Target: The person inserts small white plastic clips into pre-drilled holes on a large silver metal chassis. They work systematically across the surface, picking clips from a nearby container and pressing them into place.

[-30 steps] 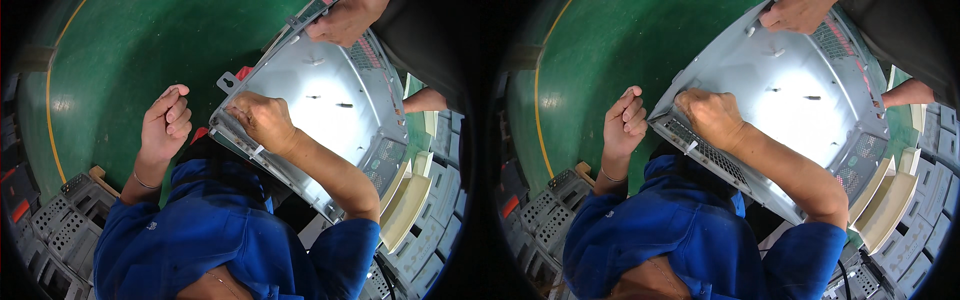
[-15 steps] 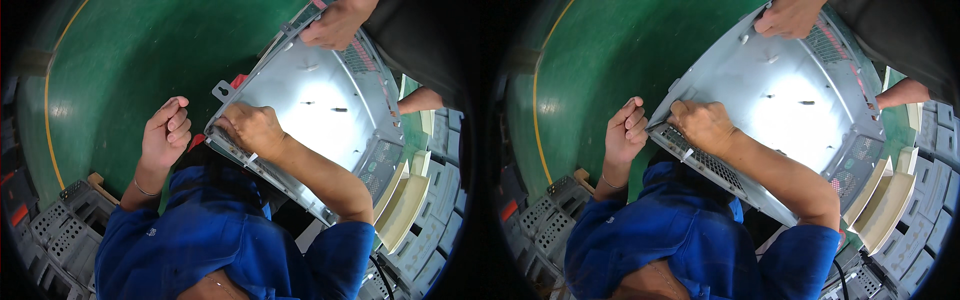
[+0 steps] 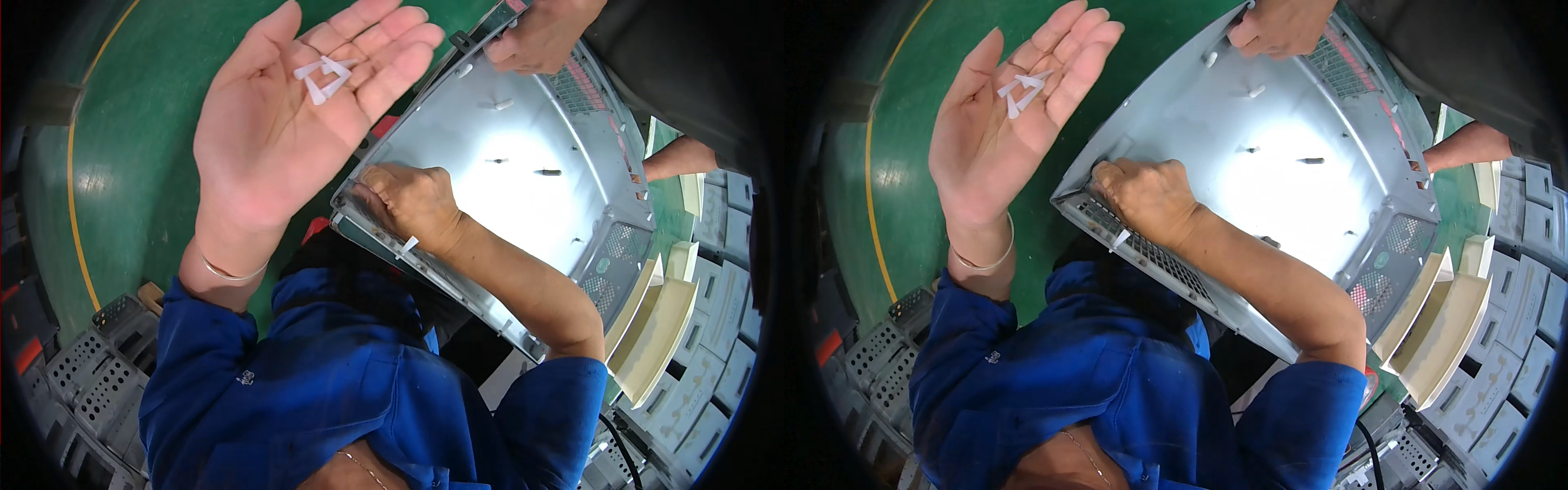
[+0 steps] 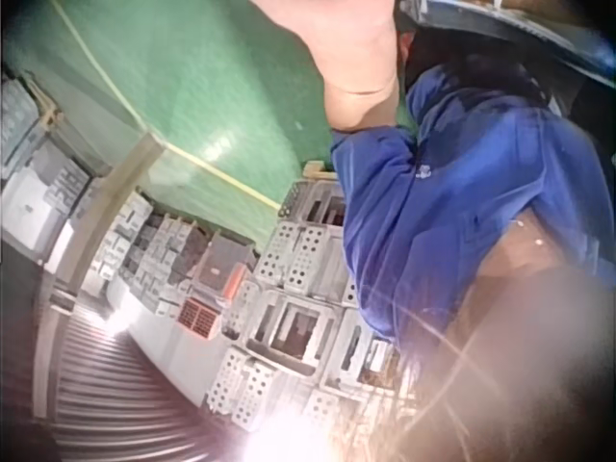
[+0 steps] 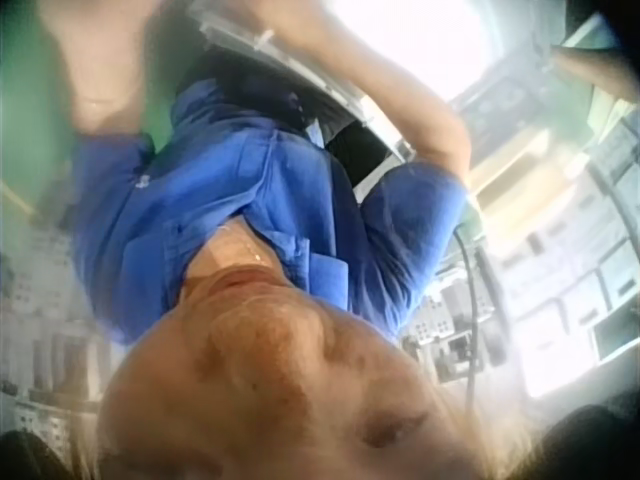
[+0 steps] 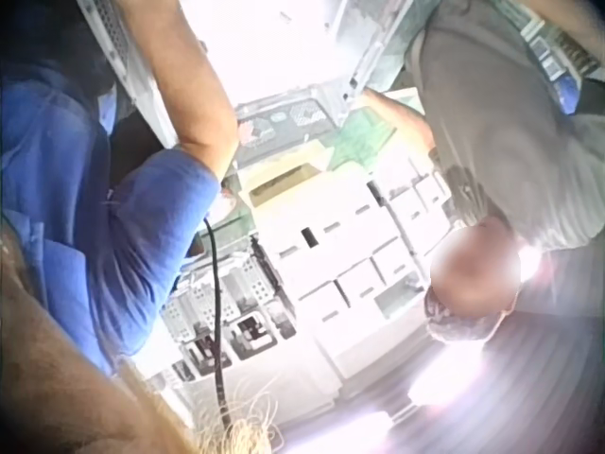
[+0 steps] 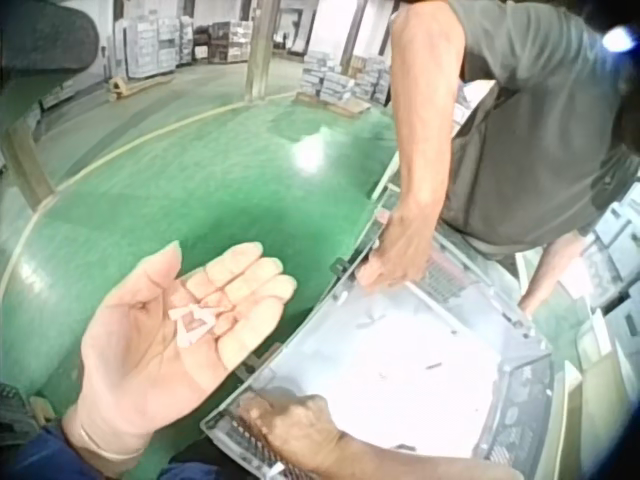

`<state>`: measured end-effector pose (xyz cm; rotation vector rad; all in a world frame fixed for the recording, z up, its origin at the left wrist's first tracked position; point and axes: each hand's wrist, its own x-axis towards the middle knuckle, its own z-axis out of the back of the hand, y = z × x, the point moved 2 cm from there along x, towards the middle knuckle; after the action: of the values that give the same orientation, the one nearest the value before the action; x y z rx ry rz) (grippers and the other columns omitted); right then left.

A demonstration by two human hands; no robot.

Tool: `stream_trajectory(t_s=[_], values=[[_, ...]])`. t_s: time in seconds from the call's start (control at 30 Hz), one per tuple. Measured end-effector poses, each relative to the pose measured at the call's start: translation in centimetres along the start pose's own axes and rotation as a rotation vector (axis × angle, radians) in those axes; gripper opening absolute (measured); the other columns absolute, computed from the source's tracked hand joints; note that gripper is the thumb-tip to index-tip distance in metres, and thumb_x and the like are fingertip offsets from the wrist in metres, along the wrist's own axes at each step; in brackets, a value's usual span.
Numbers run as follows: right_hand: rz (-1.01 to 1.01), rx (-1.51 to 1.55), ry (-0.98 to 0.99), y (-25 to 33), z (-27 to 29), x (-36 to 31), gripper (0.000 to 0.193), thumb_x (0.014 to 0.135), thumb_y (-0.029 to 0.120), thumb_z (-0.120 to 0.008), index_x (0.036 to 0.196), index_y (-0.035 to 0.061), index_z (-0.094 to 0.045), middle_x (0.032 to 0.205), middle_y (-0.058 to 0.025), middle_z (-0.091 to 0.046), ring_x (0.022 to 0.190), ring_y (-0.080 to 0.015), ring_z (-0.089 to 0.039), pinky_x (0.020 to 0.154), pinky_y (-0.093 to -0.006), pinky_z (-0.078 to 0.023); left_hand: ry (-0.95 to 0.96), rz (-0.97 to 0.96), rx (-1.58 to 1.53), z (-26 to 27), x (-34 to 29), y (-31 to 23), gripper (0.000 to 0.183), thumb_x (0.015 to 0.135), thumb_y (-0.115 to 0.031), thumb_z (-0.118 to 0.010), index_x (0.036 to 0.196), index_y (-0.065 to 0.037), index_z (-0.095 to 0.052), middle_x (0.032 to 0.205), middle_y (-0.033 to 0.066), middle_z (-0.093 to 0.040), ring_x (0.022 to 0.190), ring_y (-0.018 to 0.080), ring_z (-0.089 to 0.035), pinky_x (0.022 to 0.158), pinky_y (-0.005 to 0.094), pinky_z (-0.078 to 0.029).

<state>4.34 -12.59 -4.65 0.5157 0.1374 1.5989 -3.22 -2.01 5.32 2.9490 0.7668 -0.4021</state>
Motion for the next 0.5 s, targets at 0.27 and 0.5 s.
stream_trajectory(t_s=[0.27, 0.5], values=[[-0.024, 0.058, 0.052, 0.0, -0.3, 0.3, 0.018, 0.075, 0.025, -0.055, 0.072, 0.0083, -0.049, 0.06, -0.0056, -0.055, 0.053, -0.0227, -0.056, 0.042, -0.0331, -0.043, 0.228, 0.04, 0.026, 2.3, 0.2, -1.1, 0.047, 0.088, -0.018, -0.03, 0.123, 0.011, -0.016, 0.128, 0.0268, -0.02, 0.124, 0.035, -0.012, 0.104, 0.0401, -0.014], [-0.206, 0.327, 0.101, -0.8, 1.2, 0.0, 0.017, 0.075, 0.024, -0.056, 0.08, 0.0078, -0.053, 0.068, -0.0085, -0.059, 0.06, -0.0218, -0.058, 0.051, -0.0332, -0.046, 0.155, -0.016, -0.001, 4.7, 0.1, -2.7, 0.044, 0.088, -0.016, -0.032, 0.12, 0.012, -0.022, 0.124, 0.0275, -0.026, 0.121, 0.0363, -0.019, 0.103, 0.0419, -0.017]])
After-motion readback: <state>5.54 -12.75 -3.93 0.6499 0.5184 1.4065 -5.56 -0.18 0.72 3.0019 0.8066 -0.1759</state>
